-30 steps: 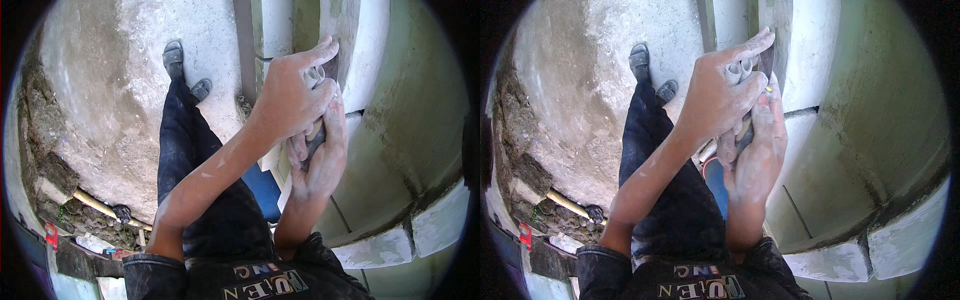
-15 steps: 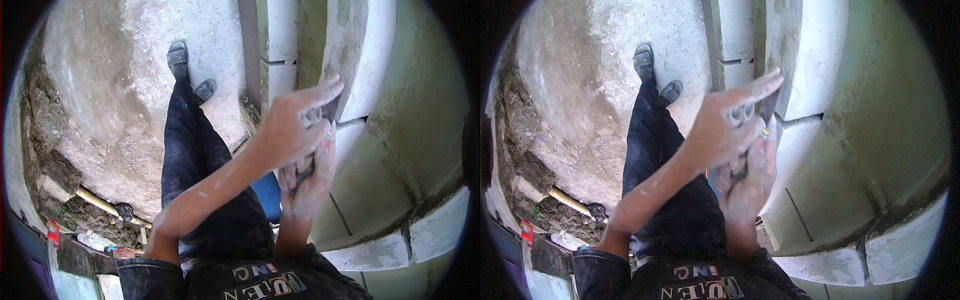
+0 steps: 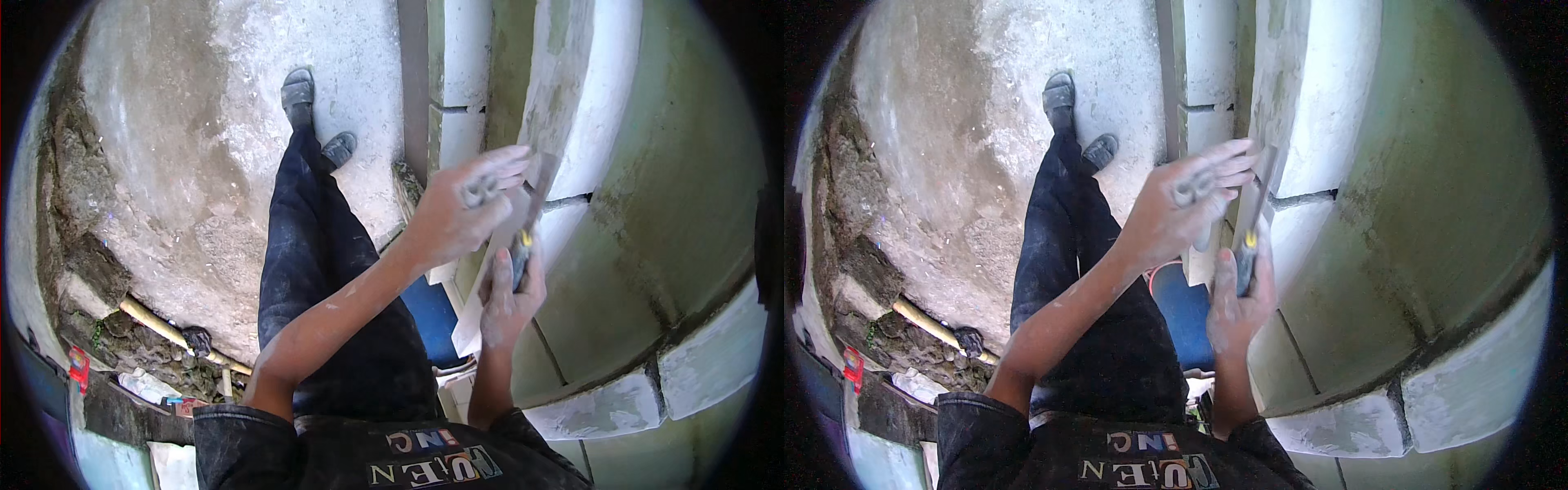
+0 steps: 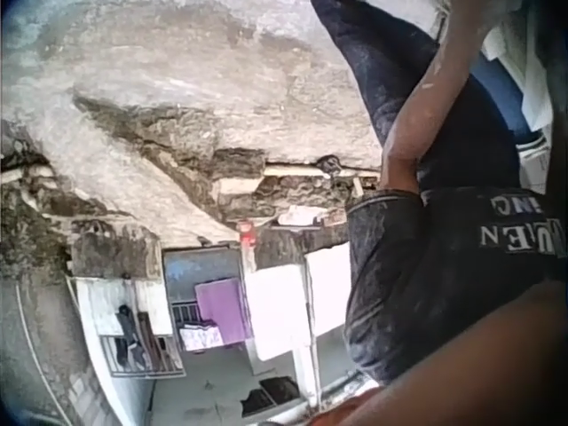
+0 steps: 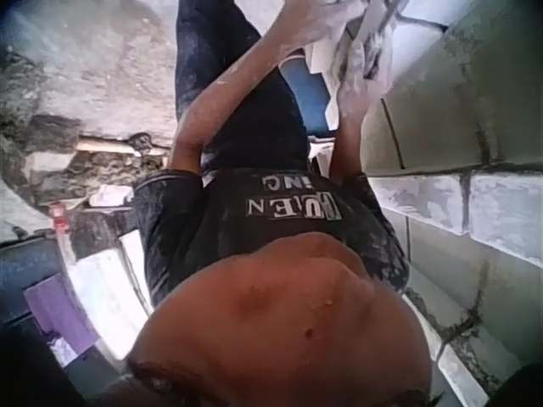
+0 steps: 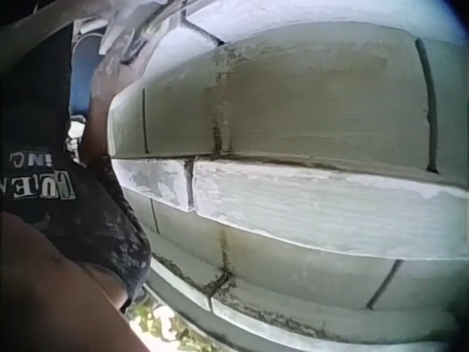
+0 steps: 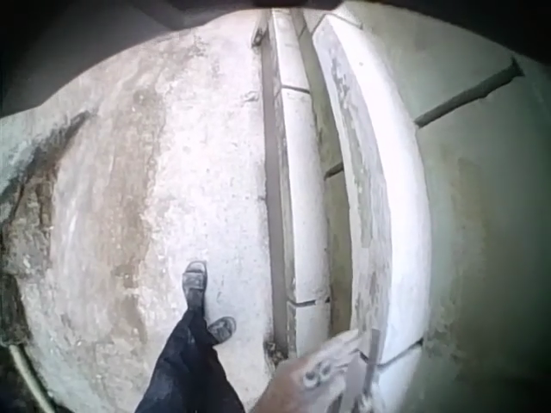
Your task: Applying and smoothing plaster or filler on a wall corner using a putty knife.
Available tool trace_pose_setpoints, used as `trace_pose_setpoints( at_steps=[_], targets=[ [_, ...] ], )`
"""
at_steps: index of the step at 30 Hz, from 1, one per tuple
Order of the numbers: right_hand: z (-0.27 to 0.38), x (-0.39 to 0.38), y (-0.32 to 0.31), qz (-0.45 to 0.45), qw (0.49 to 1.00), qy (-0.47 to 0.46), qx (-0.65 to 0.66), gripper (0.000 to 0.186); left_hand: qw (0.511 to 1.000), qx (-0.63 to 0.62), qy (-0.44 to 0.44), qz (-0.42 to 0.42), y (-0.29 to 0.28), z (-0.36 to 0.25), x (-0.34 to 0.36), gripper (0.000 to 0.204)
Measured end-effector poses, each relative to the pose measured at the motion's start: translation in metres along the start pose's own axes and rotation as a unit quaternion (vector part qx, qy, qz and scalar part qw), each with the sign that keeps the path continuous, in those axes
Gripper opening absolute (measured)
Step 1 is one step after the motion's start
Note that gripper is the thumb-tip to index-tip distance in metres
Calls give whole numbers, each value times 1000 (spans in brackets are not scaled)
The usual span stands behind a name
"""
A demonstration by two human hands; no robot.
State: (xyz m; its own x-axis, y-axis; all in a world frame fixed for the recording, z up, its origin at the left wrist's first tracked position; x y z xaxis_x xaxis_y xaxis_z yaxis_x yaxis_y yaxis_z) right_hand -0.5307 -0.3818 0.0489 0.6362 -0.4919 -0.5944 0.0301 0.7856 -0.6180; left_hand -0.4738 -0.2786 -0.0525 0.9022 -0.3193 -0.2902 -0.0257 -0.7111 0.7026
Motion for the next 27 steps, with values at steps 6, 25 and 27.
trace_pose_setpoints(
  at_steps=[6, 25, 27],
  targets=[
    [-27, 8, -54, -260, 801, -401, -361, 50, 941, -327, 13, -89, -21, 15, 16, 26],
    [-89, 35, -69, -333, 790, -411, -311, 40, 936, 135, 253, -205, 64, 39, 24, 78],
    [-91, 34, -68, -333, 790, -409, -314, 40, 933, 158, 262, -191, 58, 41, 30, 77]
  ],
)
Point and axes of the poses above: each hand's wrist, its own x-axis towards the middle knuckle, its own y-axis out of the palm, z = x × y, the point moved 3 cm from there along x, towards the middle knuckle, and after that the axes turned 6 degrees about -x, right-handed, at the moved point
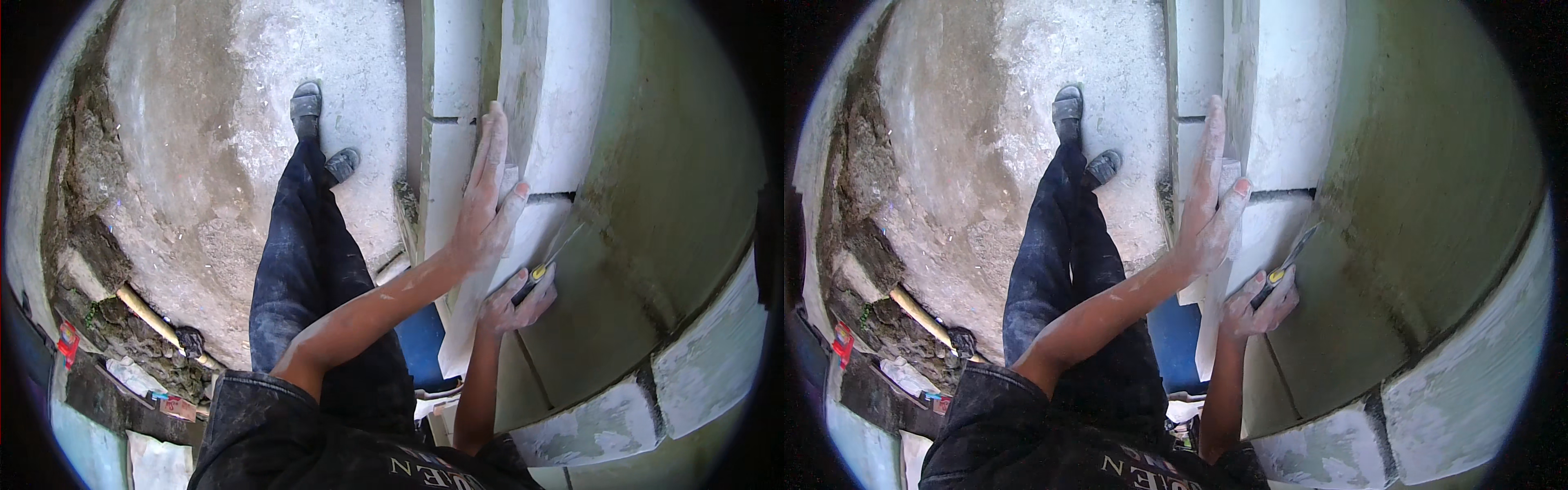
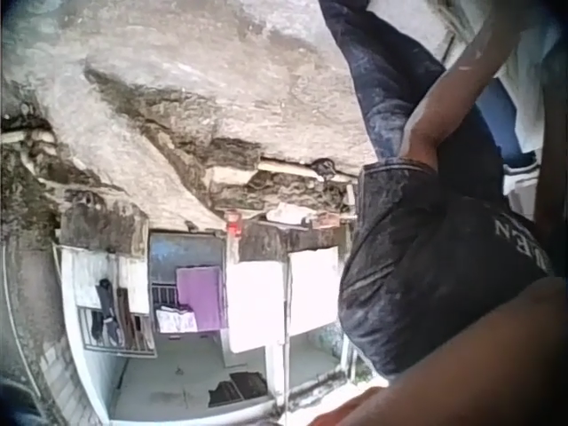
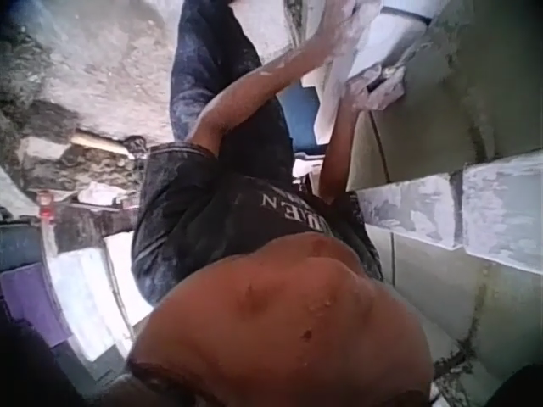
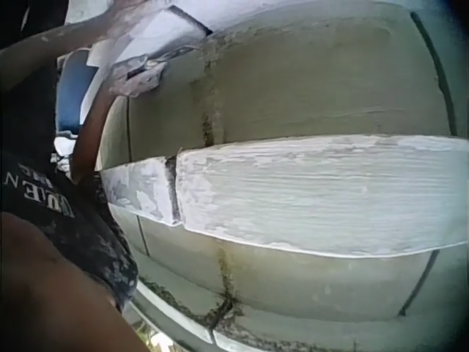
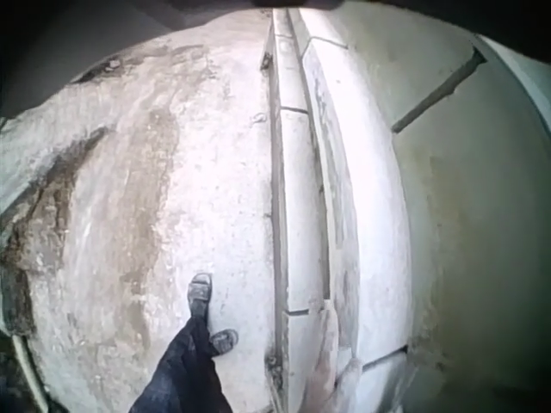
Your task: Applying and smoothing plaster or filler on a wall corner using a putty knife.
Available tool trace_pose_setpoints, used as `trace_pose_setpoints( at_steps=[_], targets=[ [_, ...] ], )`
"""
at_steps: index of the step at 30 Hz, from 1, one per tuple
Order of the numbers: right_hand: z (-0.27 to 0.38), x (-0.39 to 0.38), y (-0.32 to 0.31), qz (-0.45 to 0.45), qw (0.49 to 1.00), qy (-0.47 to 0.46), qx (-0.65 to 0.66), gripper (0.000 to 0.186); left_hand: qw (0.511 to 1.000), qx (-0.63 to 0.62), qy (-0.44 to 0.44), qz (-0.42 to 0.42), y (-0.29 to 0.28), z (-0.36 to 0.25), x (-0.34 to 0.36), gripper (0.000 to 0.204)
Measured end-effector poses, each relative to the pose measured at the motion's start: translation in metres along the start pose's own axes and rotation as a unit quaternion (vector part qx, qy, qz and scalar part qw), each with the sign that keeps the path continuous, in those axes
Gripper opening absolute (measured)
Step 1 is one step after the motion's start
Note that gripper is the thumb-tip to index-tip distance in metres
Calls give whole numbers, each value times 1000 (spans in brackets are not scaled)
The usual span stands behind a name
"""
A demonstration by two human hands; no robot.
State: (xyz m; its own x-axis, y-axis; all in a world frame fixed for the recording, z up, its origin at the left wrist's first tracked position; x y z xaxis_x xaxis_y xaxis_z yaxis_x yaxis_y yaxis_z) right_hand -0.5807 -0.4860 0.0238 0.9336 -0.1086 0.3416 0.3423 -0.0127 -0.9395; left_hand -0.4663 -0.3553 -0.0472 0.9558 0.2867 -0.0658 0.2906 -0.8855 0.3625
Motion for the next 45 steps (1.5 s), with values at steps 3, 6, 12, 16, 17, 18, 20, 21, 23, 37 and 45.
trace_pose_setpoints(
  at_steps=[3, 6, 12, 16, 17, 18, 20, 21, 23, 37, 45],
  targets=[
    [1, 3, 2, -4, 1000, -1, -19, 41, 999, 5, 41, -2, 3, 9, 48, 77],
    [4, 4, -3, -3, 999, -1, -37, 42, 979, 189, -2, 79, -15, 7, 151, 73],
    [1, 5, -2, 4, 1000, -11, -24, 38, 997, 23, 27, -64, 4, 6, 83, 69],
    [7, 5, 1, -5, 1000, -10, -11, 38, 987, 92, 120, -55, 4, 14, 53, 67],
    [8, 5, 0, -4, 1000, -10, -9, 38, 989, 86, 112, -37, 2, 11, 71, 67],
    [4, 6, -1, -1, 1000, -11, -19, 39, 999, 4, -46, 27, -2, -2, 109, 67],
    [8, 8, -3, 6, 1000, -11, -26, 39, 972, -74, -203, 89, -14, -17, 136, 68],
    [13, 10, 0, 7, 1000, 0, -14, 40, 972, -68, -203, 96, -19, -18, 133, 68],
    [13, 12, 3, 1, 1000, 8, -7, 40, 972, -68, -196, 113, -21, -13, 136, 68],
    [9, 5, -1, 26, 999, 12, -22, 43, 950, 166, 252, -79, -18, 56, 160, 66],
    [3, 9, -1, 14, 1000, 19, -16, 40, 997, -64, 30, -10, 3, 6, 96, 62]
  ],
)
Point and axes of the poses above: each hand's wrist, its own x-axis towards the middle knuckle, its own y-axis out of the palm, z = x × y, the point moved 3 cm from there along x, towards the middle knuckle, and after that the axes turned 6 degrees about -x, right-handed, at the moved point
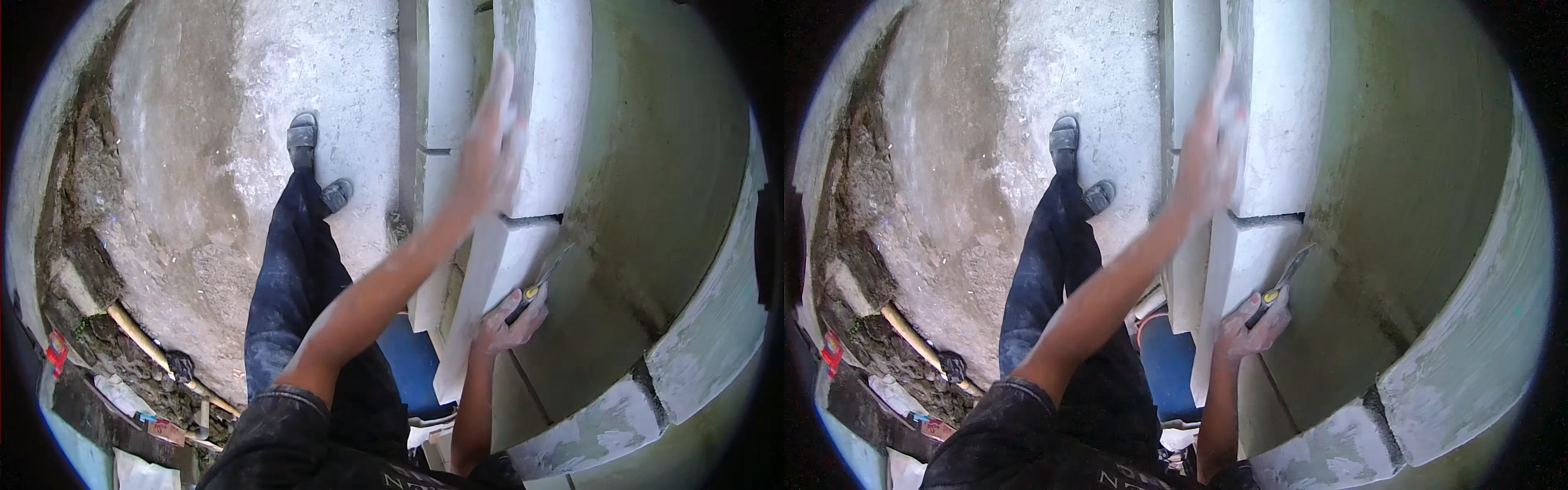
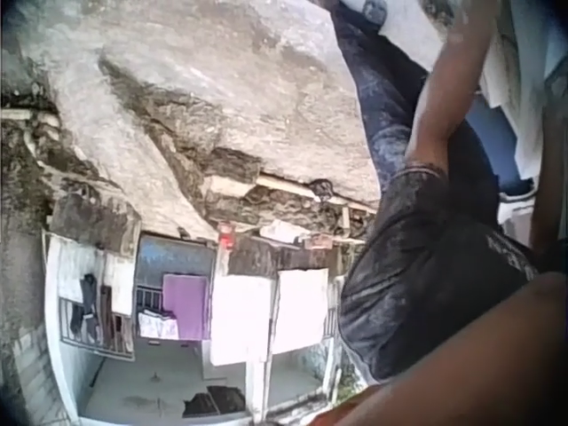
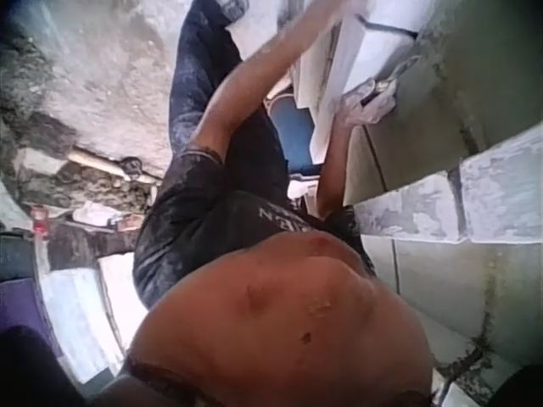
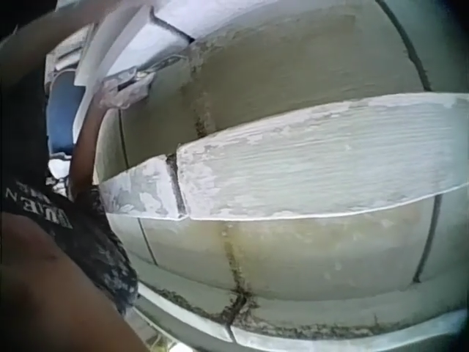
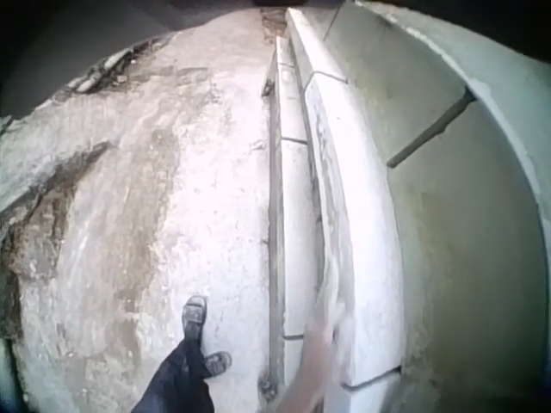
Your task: Applying and smoothing plaster or filler on a wall corner using a putty knife.
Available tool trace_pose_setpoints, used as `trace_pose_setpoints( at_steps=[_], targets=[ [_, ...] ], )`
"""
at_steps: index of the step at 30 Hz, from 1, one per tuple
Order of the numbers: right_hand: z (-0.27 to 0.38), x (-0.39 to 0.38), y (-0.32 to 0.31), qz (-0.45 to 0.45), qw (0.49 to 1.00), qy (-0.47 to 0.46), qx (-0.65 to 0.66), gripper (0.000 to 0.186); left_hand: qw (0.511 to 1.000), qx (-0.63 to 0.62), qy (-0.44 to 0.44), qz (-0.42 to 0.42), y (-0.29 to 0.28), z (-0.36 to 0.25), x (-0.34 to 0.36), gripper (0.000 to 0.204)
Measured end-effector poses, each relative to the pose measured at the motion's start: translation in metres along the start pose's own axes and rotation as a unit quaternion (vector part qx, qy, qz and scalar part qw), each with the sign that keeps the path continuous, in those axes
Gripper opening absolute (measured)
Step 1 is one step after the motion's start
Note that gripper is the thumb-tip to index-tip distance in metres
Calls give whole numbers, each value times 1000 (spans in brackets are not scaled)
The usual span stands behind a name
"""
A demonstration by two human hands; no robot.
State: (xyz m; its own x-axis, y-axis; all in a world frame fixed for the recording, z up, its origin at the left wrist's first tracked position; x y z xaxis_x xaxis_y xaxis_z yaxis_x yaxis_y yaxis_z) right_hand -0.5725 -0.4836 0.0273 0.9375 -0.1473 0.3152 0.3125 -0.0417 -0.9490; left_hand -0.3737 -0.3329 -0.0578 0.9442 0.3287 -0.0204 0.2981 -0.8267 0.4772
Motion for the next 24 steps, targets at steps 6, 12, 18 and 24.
trace_pose_setpoints(
  at_steps=[6, 12, 18, 24],
  targets=[
    [9, 1, -1, -15, 1000, -19, 16, 40, 999, -5, -31, -44, -10, 17, 44, 63],
    [12, -12, 1, -25, 997, -11, 76, 39, 976, 63, -189, 91, -49, -56, -142, 68],
    [105, 11, -27, 26, 973, -19, 229, 34, 973, 86, -187, 108, -146, -144, -108, 54],
    [276, 96, -89, 73, 891, 123, 430, 32, 966, 73, -230, 89, -125, -266, 4, 38]
  ],
)
Point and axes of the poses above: each hand's wrist, its own x-axis towards the middle knuckle, its own y-axis out of the palm, z = x × y, the point moved 3 cm from there along x, towards the middle knuckle, and after that the axes turned 6 degrees about -x, right-handed, at the moved point
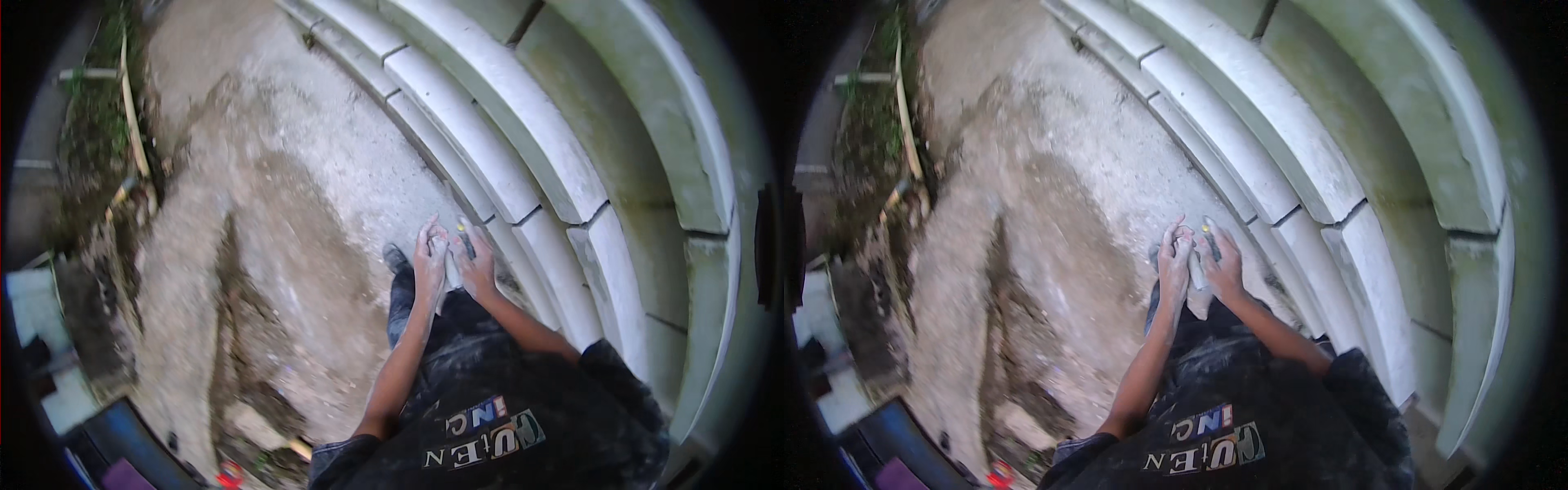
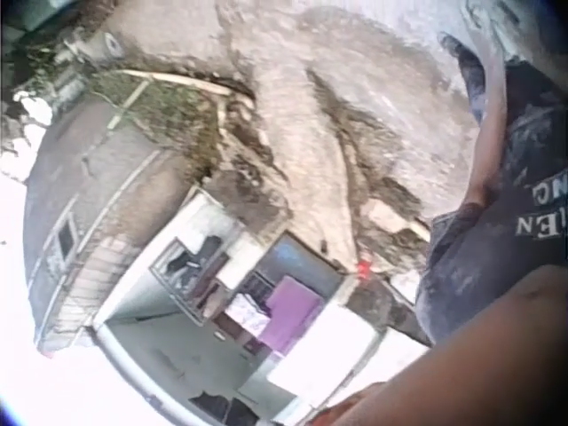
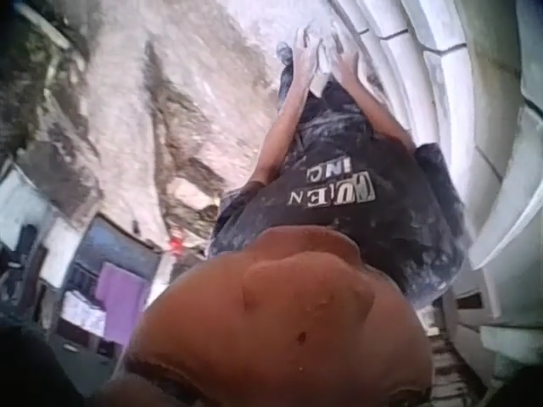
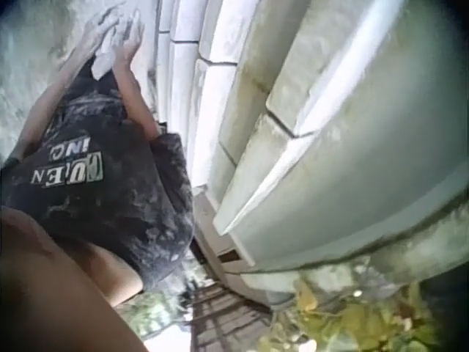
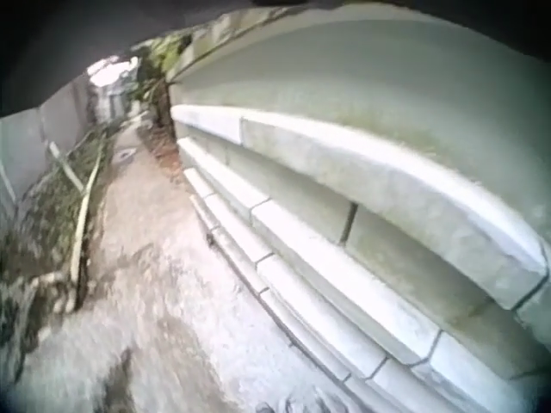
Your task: Applying and smoothing plaster or filler on a wall corner using a putty knife.
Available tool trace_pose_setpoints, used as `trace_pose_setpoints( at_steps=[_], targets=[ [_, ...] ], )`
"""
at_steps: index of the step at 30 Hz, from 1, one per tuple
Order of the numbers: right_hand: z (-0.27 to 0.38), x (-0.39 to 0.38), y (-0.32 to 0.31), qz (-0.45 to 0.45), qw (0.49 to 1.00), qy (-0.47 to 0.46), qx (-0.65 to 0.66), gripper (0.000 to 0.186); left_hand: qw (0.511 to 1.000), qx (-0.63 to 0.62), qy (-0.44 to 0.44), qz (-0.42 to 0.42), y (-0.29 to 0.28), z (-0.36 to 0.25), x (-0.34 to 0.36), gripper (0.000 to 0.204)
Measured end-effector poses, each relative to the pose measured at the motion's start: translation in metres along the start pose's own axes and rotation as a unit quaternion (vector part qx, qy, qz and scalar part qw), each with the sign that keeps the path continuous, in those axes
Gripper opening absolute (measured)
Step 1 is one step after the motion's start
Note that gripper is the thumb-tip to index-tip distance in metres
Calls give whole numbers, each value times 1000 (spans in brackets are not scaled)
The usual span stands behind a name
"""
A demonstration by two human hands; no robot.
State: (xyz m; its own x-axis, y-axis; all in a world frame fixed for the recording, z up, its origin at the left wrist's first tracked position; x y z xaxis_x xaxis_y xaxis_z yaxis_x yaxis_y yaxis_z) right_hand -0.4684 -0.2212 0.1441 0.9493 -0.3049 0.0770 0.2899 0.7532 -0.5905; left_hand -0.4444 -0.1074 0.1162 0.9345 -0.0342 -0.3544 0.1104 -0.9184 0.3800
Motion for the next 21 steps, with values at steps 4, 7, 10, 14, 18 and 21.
trace_pose_setpoints(
  at_steps=[4, 7, 10, 14, 18, 21],
  targets=[
    [39, 41, 10, 88, 992, -22, 92, 43, 994, -24, -44, 101, -1, -63, 41, 39],
    [52, 49, 6, 13, 993, -113, 23, 43, 988, 27, -64, 136, 10, -97, 64, 32],
    [84, 68, -7, -13, 992, -124, 7, 47, 982, 83, -48, 163, 26, -121, 88, 33],
    [96, 104, -12, -17, 996, -71, 60, 64, 979, 123, -31, 161, 50, -141, 116, 41],
    [64, 136, -5, 5, 963, 116, 244, 83, 976, 141, 40, 164, 74, -160, 144, 43],
    [51, 162, 9, 116, 926, 102, 346, 74, 952, 197, 106, 206, 84, -182, 173, 45]
  ],
)
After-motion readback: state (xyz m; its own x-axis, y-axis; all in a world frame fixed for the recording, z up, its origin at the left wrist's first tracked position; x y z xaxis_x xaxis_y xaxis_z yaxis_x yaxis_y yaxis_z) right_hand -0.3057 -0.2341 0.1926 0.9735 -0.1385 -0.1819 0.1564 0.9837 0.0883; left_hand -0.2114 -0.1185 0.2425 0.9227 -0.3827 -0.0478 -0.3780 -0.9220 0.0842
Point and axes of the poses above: each hand's wrist, its own x-axis towards the middle knuckle, its own y-axis out of the palm, z = x × y, the point moved 3 cm from there along x, towards the middle knuckle, and after that the axes turned 6 degrees about -x, right-handed, at the moved point
